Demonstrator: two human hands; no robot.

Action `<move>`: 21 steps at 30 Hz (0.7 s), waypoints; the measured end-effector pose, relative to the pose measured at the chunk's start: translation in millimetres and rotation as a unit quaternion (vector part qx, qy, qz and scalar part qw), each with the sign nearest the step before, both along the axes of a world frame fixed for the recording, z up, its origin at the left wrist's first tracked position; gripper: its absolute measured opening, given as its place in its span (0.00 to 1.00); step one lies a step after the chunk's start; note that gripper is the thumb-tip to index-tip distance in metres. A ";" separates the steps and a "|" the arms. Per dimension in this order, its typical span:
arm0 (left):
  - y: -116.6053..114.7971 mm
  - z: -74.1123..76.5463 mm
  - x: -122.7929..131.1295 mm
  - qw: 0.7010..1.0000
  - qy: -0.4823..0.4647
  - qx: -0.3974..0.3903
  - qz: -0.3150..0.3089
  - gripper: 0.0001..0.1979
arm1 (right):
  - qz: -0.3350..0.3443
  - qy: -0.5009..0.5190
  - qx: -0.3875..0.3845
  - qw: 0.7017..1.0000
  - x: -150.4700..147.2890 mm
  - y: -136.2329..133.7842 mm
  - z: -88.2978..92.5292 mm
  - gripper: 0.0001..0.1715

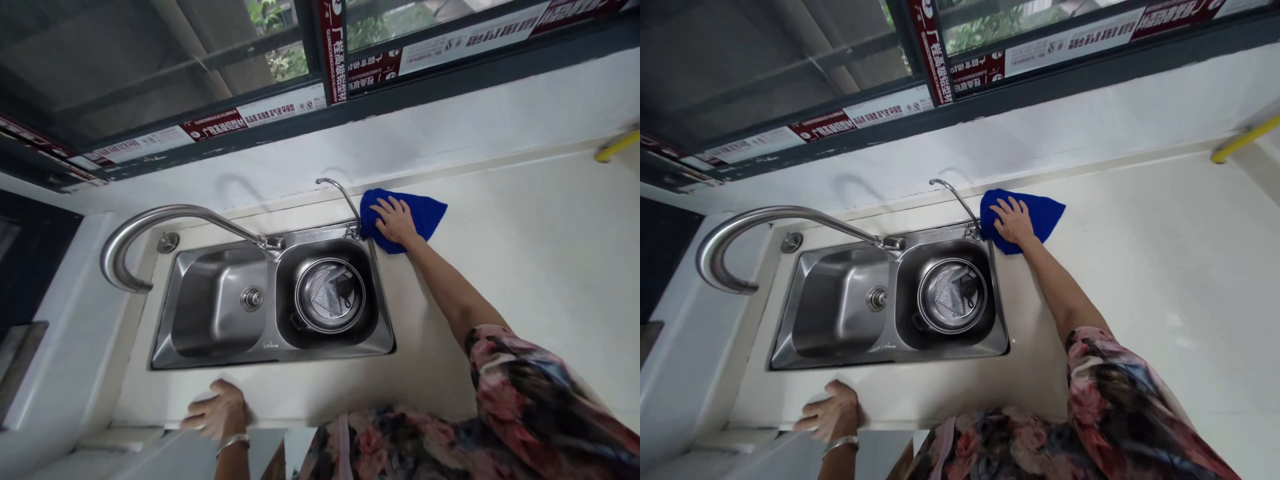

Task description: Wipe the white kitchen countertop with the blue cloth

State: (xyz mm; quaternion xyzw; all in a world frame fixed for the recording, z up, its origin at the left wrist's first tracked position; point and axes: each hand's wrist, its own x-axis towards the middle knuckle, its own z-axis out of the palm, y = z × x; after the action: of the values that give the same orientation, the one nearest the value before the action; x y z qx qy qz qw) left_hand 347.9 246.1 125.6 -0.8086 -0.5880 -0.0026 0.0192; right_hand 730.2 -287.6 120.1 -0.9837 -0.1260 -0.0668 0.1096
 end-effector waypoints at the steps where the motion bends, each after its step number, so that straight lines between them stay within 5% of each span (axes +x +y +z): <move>1: -1.0 1.8 1.5 0.998 -0.023 -0.005 0.052 0.46 | 0.000 0.002 0.003 1.000 7.8 -0.5 0.6 0.33; 3: -4.0 6.7 5.6 0.992 -0.058 -0.010 0.109 0.44 | 0.001 0.000 0.020 1.000 21.0 -3.6 0.5 0.33; 10: -11.2 18.1 12.6 0.992 -0.064 -0.019 0.104 0.42 | 0.035 0.008 0.050 0.998 38.6 -49.1 -2.2 0.32; 18: -18.0 21.3 18.2 0.989 -0.087 -0.019 0.117 0.46 | -0.190 0.018 0.029 0.981 -19.0 -149.4 9.2 0.35; 21: -13.4 16.0 15.8 0.997 -0.063 0.002 0.053 0.46 | -0.278 0.025 0.020 0.960 -64.2 -194.0 10.0 0.36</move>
State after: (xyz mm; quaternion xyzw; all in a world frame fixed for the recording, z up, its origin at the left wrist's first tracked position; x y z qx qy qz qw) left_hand 363.8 232.7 141.6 -0.7743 -0.6303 -0.0532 -0.0161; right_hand 666.0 -481.6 130.1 -0.9789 0.1566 -0.0729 0.1092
